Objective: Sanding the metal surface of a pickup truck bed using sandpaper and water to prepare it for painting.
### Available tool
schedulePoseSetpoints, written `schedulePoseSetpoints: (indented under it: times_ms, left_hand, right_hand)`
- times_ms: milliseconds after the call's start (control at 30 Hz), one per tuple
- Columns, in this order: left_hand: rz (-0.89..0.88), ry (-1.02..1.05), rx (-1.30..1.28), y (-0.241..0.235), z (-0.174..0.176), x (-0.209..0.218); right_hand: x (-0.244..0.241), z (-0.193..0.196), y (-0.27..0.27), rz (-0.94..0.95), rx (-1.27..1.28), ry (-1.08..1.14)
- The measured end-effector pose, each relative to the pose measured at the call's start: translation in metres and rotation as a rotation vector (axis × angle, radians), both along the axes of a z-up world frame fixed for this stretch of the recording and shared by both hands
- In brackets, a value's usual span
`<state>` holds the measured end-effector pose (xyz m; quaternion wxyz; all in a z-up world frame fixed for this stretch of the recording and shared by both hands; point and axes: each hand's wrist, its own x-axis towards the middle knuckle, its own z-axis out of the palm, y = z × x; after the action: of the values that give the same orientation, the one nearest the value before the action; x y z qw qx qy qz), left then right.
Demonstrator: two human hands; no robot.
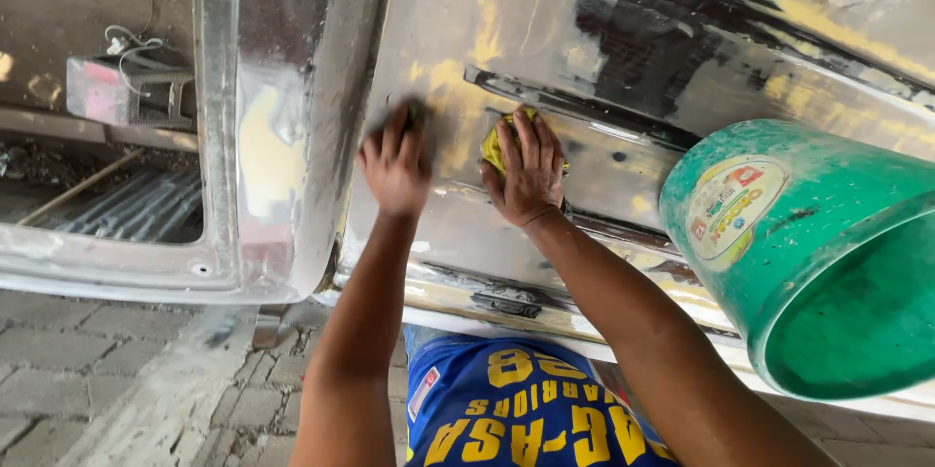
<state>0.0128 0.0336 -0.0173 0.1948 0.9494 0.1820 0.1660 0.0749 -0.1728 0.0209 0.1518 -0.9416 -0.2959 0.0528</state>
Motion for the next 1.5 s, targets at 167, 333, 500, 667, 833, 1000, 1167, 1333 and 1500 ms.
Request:
schedulePoseSetpoints:
  times_ms: [167,333,500,667,833,1000,1167,1333,1500]
  left_hand:
    - [-0.043,-0.044,0.027,0.023,-0.012,0.182]
    - [-0.072,-0.086,0.065,0.013,0.012,0.137]
    - [-0.067,-0.058,-0.062,-0.017,0.017,0.075]
    - [-0.076,-0.181,-0.006,-0.001,-0.006,0.203]
    - [-0.113,-0.078,0.007,0.003,0.018,0.186]
    - [-0.143,-0.098,-0.078,-0.014,0.024,0.097]
    - [-0.096,-0.141,-0.037,-0.01,0.002,0.223]
    - [-0.106,-0.117,0.013,-0.009,0.013,0.184]
    - [-0.128,-0.08,-0.093,-0.028,0.023,0.104]
  right_hand:
    - [0.0,-0.001,-0.001,-0.006,-0.049,0.023]
    - [0.002,-0.001,0.005,-0.006,-0.018,0.052]
    - [-0.002,-0.005,-0.002,-0.013,-0.064,0.091]
    - [0.003,-0.001,-0.006,-0.016,-0.042,0.06]
    - [0.004,0.003,0.001,0.007,0.043,0.011]
    - [0.002,0.006,-0.003,-0.006,0.007,0.065]
    - [0.003,0.004,-0.002,-0.009,-0.004,0.048]
    - [0.005,0.005,0.003,0.026,0.036,0.003]
    - [0.001,-0.002,-0.003,0.01,-0.03,0.077]
